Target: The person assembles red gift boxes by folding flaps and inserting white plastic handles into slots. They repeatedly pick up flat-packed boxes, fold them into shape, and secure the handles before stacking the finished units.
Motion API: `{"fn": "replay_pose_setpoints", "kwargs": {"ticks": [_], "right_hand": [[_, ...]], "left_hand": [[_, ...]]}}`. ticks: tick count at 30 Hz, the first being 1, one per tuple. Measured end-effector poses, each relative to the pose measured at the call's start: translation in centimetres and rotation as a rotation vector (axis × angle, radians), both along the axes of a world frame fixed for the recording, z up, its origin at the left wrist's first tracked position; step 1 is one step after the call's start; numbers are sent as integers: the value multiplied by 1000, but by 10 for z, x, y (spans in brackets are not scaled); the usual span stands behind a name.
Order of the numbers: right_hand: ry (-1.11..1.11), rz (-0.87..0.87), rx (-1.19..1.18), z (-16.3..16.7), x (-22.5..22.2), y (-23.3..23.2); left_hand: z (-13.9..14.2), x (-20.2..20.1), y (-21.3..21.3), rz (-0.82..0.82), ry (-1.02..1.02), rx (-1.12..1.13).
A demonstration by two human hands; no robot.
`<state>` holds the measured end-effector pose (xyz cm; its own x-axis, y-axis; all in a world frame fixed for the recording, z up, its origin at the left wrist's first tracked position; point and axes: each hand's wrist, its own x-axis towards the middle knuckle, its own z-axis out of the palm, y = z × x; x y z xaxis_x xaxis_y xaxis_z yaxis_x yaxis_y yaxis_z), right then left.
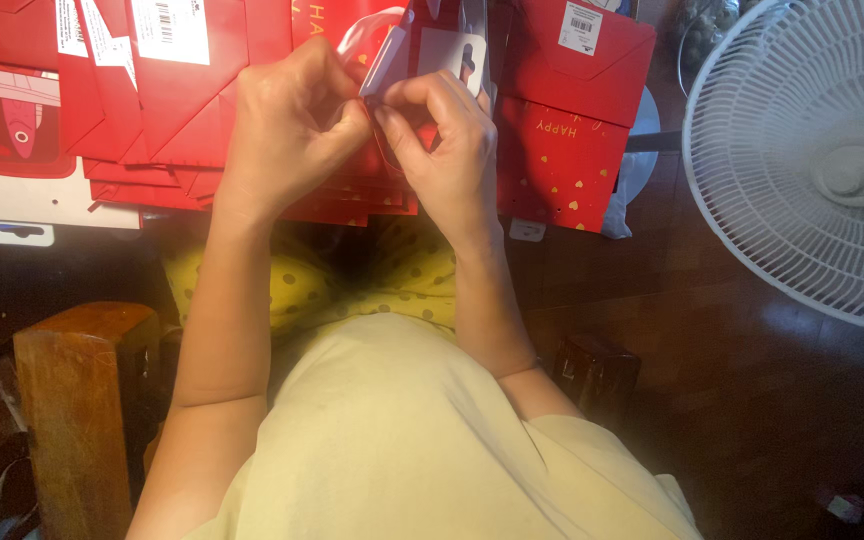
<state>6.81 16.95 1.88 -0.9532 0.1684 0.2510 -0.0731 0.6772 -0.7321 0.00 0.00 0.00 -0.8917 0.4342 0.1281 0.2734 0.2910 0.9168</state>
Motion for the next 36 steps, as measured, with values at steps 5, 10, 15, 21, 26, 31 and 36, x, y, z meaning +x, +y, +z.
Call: {"fn": "replay_pose_setpoints", "kwargs": {"ticks": [5, 10, 15, 21, 26, 31, 36], "right_hand": [[-5, -4, -176, -8, 2, 2], [-50, 46, -483, -17, 4, 9], [-17, 49, -441, -25, 4, 12], [-11, 16, -495, -29, 3, 12], [-33, 16, -525, -35, 6, 15], [15, 91, -565, -43, 9, 19], [24, 112, -554, -48, 15, 24]], "left_hand": [[-1, 1, -2, -100, 68, 230], [4, 1, -9, -178, 98, 194], [6, 0, -6, -163, 200, 135], [3, 0, -4, -162, 193, 129], [-5, 1, -3, -111, 219, 114], [-2, 5, -3, -105, 106, 236], [18, 6, 0, -138, 142, 483]]}}
